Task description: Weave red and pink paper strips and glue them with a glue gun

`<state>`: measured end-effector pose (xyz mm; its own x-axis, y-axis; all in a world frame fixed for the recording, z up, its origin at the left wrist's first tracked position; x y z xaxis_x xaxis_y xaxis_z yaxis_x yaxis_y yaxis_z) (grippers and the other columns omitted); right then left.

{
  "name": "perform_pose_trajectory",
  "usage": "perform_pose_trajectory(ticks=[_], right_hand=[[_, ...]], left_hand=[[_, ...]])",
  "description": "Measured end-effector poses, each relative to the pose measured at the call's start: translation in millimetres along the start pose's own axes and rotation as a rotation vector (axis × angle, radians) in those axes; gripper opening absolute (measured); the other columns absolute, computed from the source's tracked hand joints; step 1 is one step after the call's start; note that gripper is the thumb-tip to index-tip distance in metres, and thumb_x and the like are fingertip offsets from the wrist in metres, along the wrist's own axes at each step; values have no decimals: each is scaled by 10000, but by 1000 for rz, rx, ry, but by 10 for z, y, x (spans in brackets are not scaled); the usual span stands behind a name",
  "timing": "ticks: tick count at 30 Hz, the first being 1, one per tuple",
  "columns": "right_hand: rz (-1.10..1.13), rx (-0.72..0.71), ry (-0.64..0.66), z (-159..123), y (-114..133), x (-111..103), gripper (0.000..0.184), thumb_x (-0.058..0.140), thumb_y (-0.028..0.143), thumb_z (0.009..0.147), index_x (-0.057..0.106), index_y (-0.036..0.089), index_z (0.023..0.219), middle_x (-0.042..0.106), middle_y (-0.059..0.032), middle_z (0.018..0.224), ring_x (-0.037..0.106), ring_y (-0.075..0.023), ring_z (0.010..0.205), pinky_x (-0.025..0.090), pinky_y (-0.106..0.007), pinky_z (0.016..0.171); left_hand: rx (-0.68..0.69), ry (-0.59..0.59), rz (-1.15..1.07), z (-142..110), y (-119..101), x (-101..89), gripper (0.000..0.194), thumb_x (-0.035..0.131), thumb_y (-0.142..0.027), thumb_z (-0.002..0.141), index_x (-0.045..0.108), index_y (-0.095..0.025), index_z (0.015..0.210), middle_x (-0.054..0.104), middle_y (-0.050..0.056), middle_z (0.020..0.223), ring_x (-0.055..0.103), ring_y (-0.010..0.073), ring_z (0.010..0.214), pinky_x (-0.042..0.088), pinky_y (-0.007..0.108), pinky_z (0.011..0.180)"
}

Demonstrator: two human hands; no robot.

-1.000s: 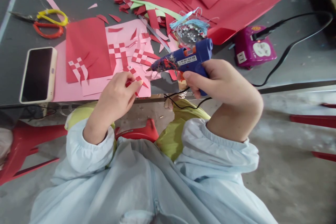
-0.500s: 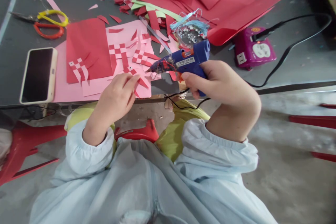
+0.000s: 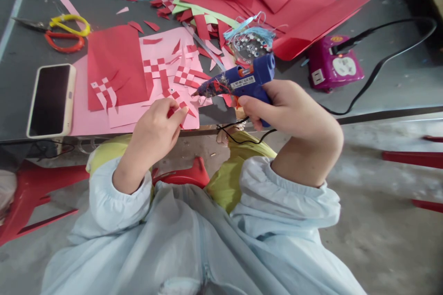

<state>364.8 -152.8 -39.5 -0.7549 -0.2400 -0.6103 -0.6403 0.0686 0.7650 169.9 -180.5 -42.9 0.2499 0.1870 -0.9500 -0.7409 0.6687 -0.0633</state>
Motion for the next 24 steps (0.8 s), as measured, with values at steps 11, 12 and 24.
perform_pose_trajectory(ticks=[11, 12, 24], right_hand=[[7, 31, 11, 4, 29, 25, 332, 663, 356, 851, 475, 238, 604, 520, 46, 424, 426, -96, 400, 315, -273, 444], [10, 27, 10, 5, 33, 26, 329, 662, 356, 850, 476, 238, 606, 520, 46, 424, 425, -97, 399, 313, -273, 444], [10, 22, 20, 9, 33, 38, 326, 657, 354, 857, 473, 237, 615, 512, 46, 424, 412, -92, 399, 295, -274, 443]], left_hand=[[46, -3, -56, -2, -31, -21, 289, 460, -124, 953, 666, -228, 1127, 585, 99, 1077, 599, 236, 977, 558, 381, 789], [49, -1, -50, -2, -40, -21, 296, 460, -121, 948, 663, -230, 1134, 587, 97, 1075, 600, 235, 976, 562, 382, 789], [-52, -57, 74, 10, -59, -56, 316, 433, -118, 946, 637, -171, 1182, 663, 121, 1070, 633, 241, 968, 586, 372, 785]])
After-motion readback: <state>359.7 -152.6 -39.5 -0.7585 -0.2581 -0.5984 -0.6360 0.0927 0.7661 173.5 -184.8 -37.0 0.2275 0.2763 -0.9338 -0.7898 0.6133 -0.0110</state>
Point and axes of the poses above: each hand's wrist, its own z-axis towards the middle knuckle, its own x-axis out of the palm, y = z × x, the point moved 10 cm from there along z, towards the middle knuckle
